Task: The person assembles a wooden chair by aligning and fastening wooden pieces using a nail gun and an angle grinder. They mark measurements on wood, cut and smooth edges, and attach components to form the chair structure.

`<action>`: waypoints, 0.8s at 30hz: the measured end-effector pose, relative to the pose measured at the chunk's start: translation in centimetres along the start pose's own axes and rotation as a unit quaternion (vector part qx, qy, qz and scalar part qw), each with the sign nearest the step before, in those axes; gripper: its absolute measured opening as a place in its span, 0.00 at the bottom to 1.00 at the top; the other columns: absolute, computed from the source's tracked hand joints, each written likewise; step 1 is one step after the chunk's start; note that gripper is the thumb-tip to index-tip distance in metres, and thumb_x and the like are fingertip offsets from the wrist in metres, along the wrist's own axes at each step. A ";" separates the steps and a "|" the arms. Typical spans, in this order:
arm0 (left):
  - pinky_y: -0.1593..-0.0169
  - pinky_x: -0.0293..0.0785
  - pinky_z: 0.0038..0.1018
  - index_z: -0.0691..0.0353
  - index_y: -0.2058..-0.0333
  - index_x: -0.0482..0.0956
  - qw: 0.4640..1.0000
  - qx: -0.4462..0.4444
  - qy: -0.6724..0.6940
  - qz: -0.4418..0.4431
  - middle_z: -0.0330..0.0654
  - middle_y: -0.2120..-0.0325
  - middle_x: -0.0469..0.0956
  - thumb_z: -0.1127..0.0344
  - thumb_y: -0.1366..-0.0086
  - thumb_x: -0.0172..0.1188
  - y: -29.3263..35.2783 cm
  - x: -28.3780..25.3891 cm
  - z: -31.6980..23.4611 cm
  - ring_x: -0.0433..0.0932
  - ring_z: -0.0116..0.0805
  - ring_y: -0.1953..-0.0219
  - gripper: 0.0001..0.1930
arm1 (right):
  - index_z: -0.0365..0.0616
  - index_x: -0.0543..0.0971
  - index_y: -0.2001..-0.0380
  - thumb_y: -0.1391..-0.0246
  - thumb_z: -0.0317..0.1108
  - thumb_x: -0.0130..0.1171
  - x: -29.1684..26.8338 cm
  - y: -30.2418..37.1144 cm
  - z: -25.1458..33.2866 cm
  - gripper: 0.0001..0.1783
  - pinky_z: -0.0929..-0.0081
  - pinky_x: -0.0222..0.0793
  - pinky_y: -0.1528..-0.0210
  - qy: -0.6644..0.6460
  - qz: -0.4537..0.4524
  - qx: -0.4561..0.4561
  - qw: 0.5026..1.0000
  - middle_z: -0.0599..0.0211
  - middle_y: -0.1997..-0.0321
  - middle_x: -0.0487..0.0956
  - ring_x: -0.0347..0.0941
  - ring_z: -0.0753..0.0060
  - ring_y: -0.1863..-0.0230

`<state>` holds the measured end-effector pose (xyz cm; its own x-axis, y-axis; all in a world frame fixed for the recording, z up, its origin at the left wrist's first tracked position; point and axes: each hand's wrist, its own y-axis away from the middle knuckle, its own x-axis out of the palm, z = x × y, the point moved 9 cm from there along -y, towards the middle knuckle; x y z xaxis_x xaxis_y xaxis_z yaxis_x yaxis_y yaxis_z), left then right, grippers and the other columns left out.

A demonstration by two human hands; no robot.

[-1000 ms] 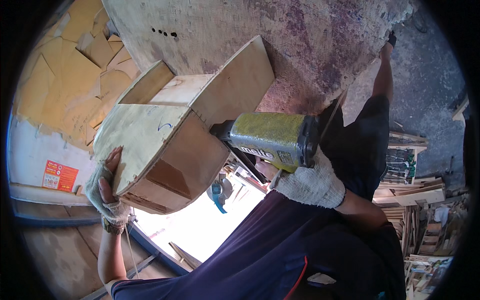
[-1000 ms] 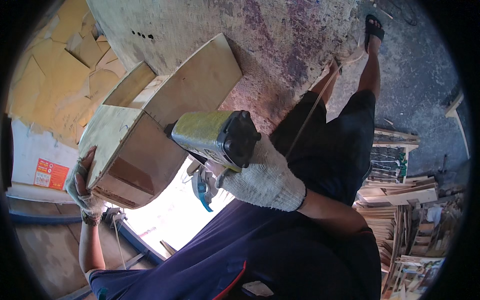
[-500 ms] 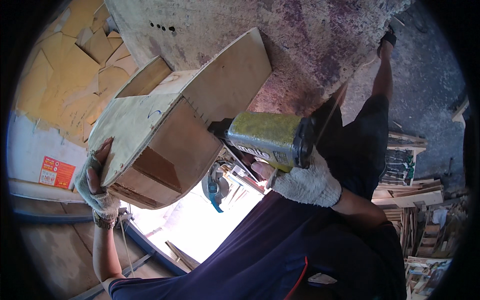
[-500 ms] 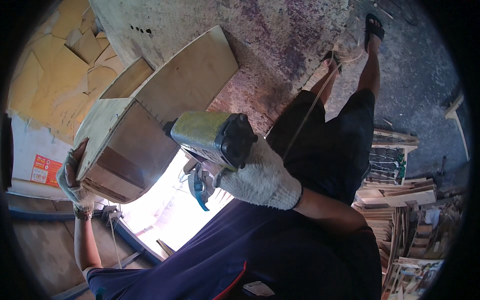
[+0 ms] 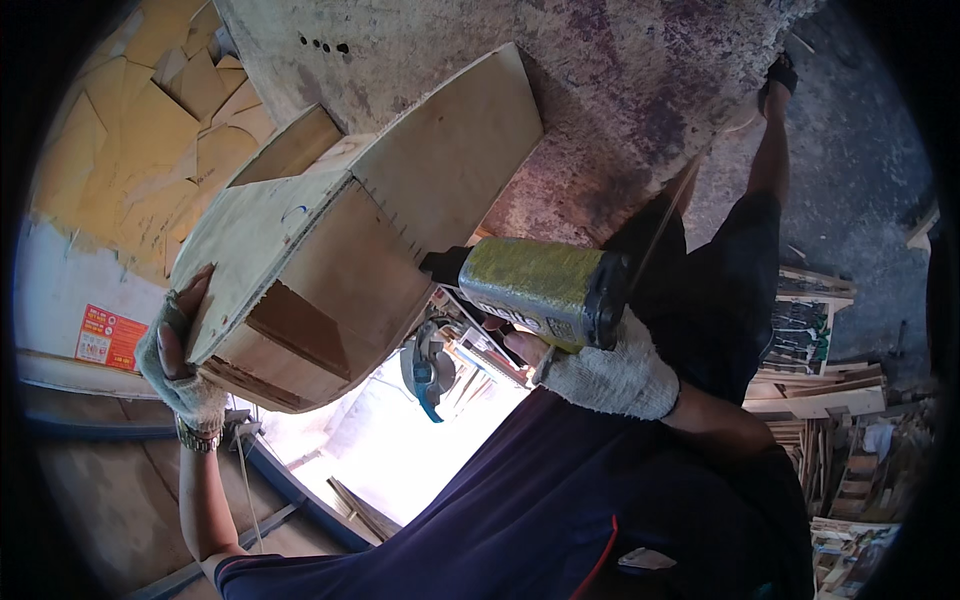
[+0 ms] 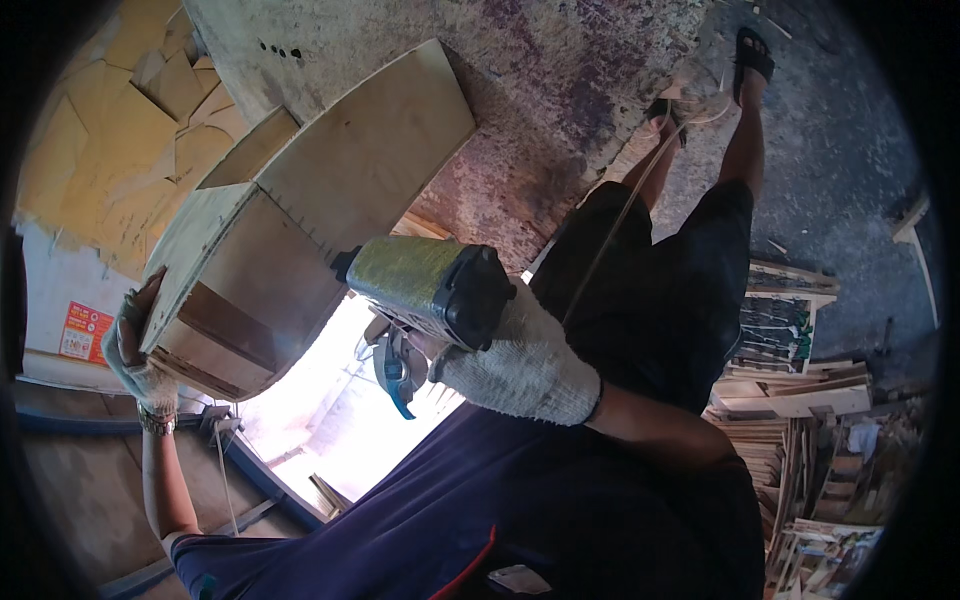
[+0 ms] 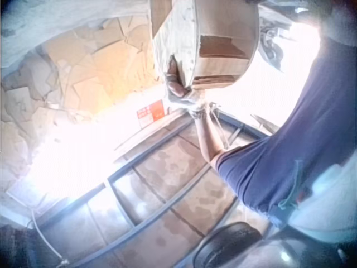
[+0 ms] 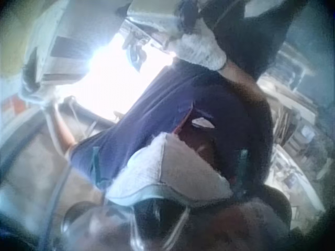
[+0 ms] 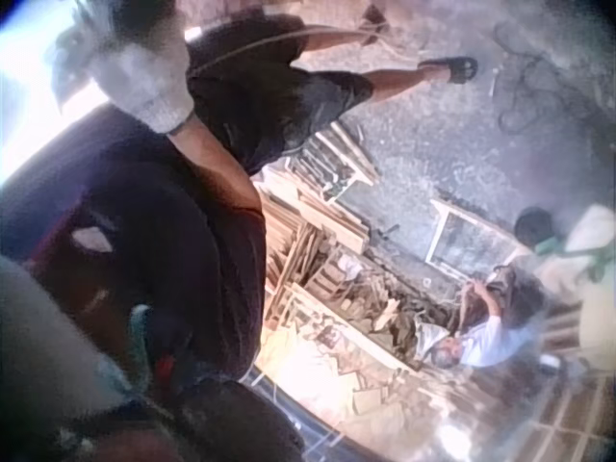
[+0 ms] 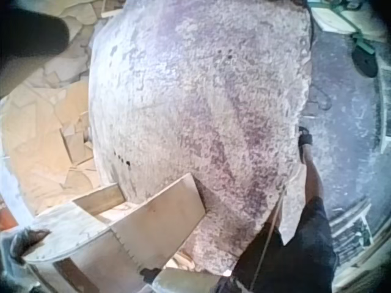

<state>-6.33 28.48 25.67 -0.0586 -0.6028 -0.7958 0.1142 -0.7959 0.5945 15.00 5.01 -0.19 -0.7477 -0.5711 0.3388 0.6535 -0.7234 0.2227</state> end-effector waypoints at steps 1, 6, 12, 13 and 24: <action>0.38 0.71 0.38 0.74 0.48 0.82 1.000 -0.004 0.000 -0.008 0.52 0.50 0.84 0.49 0.21 0.30 0.0 -0.1 0.1 0.81 0.43 0.48 0.36 | 0.44 0.66 0.34 0.39 0.53 0.64 0.3 0.3 0.5 0.38 0.62 0.70 0.38 0.127 0.018 -0.038 0.991 0.63 0.41 0.75 0.73 0.67 0.39; 0.38 0.70 0.39 0.76 0.50 0.83 1.000 -0.015 -0.005 -0.023 0.54 0.52 0.85 0.48 0.21 0.31 0.1 -0.2 0.1 0.82 0.45 0.49 0.36 | 0.46 0.63 0.31 0.31 0.54 0.53 2.6 1.3 -2.2 0.34 0.63 0.66 0.33 -0.236 0.082 0.122 0.961 0.63 0.36 0.72 0.70 0.70 0.35; 0.38 0.71 0.39 0.76 0.50 0.83 0.999 -0.020 -0.038 -0.029 0.54 0.53 0.85 0.49 0.21 0.31 0.1 -0.3 0.1 0.82 0.45 0.49 0.36 | 0.47 0.54 0.27 0.27 0.56 0.41 2.0 1.2 -0.3 0.35 0.62 0.62 0.28 0.026 0.056 -0.054 0.997 0.63 0.29 0.64 0.63 0.71 0.29; 0.38 0.71 0.39 0.76 0.50 0.83 0.999 -0.019 -0.036 -0.026 0.54 0.53 0.85 0.48 0.21 0.31 0.1 -0.3 0.1 0.83 0.45 0.49 0.36 | 0.48 0.54 0.27 0.27 0.56 0.41 2.1 1.4 -1.0 0.35 0.61 0.61 0.28 -0.116 0.073 -0.006 0.991 0.62 0.29 0.64 0.62 0.71 0.29; 0.40 0.72 0.40 0.77 0.53 0.83 0.999 0.015 -0.018 -0.033 0.56 0.54 0.85 0.47 0.21 0.36 0.0 0.1 -0.4 0.83 0.45 0.50 0.35 | 0.43 0.67 0.37 0.39 0.50 0.65 -1.7 -2.9 -2.0 0.34 0.65 0.76 0.42 -0.278 0.009 0.116 0.954 0.64 0.42 0.74 0.76 0.72 0.43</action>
<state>-5.90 28.44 25.52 -0.1007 -0.5510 -0.8284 0.0796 -0.8345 0.5453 14.12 7.26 -3.23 -0.6009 -0.2417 0.7619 0.7217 -0.5739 0.3871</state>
